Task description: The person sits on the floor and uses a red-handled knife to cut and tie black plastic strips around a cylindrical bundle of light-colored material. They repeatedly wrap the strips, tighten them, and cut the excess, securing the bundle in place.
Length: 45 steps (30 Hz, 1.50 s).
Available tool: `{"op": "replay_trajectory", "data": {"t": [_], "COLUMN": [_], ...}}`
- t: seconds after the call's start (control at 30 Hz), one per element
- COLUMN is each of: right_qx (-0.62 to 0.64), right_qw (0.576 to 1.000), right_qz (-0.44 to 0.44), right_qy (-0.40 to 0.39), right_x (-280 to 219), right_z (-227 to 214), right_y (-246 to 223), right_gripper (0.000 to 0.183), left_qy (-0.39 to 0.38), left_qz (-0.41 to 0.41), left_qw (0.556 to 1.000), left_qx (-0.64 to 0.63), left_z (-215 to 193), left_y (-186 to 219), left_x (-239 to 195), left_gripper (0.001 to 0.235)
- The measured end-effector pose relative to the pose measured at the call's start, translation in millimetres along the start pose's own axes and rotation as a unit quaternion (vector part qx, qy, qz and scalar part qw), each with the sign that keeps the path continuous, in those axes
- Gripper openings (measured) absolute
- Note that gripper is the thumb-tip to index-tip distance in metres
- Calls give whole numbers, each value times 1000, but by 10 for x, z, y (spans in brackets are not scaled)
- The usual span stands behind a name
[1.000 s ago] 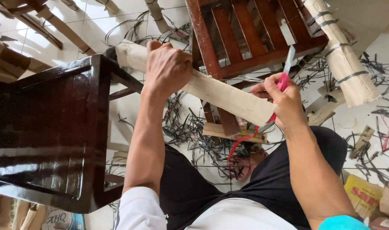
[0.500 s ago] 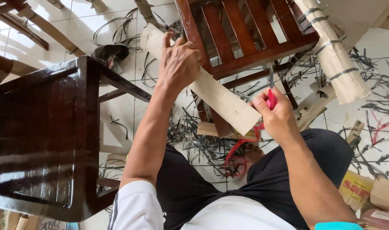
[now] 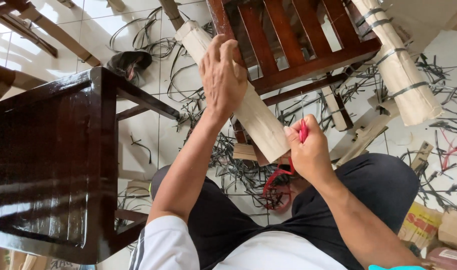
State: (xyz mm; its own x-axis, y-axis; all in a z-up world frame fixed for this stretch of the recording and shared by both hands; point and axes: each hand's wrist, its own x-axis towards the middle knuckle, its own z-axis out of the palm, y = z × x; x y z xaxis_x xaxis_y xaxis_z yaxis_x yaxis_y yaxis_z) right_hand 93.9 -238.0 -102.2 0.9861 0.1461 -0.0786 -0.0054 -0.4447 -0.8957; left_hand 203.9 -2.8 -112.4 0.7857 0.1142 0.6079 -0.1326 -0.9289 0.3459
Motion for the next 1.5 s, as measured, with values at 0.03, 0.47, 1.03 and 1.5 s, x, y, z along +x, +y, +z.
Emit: {"op": "replay_trajectory", "data": {"t": [0.03,0.47,1.03,1.5], "right_qx": [0,151,-458,81], "right_qw": [1000,983,876,996], "right_qz": [0,17,146,37], "right_qy": [0,104,34,-16], "right_x": [-19,-180,-124,-258], "right_z": [42,178,-1368,-705], "right_y": [32,148,852,223], "right_gripper": [34,24,33,23], "left_qy": [0,-52,-135,-73], "left_qz": [1,-359,-433,-363], "left_qw": [1000,841,785,851], "left_qx": [0,-401,-423,-373], "left_z": [-20,-481,-676,-321], "left_y": [48,470,417,672], "left_x": [-75,-323,-227,-505], "left_gripper": [55,96,106,111]}}
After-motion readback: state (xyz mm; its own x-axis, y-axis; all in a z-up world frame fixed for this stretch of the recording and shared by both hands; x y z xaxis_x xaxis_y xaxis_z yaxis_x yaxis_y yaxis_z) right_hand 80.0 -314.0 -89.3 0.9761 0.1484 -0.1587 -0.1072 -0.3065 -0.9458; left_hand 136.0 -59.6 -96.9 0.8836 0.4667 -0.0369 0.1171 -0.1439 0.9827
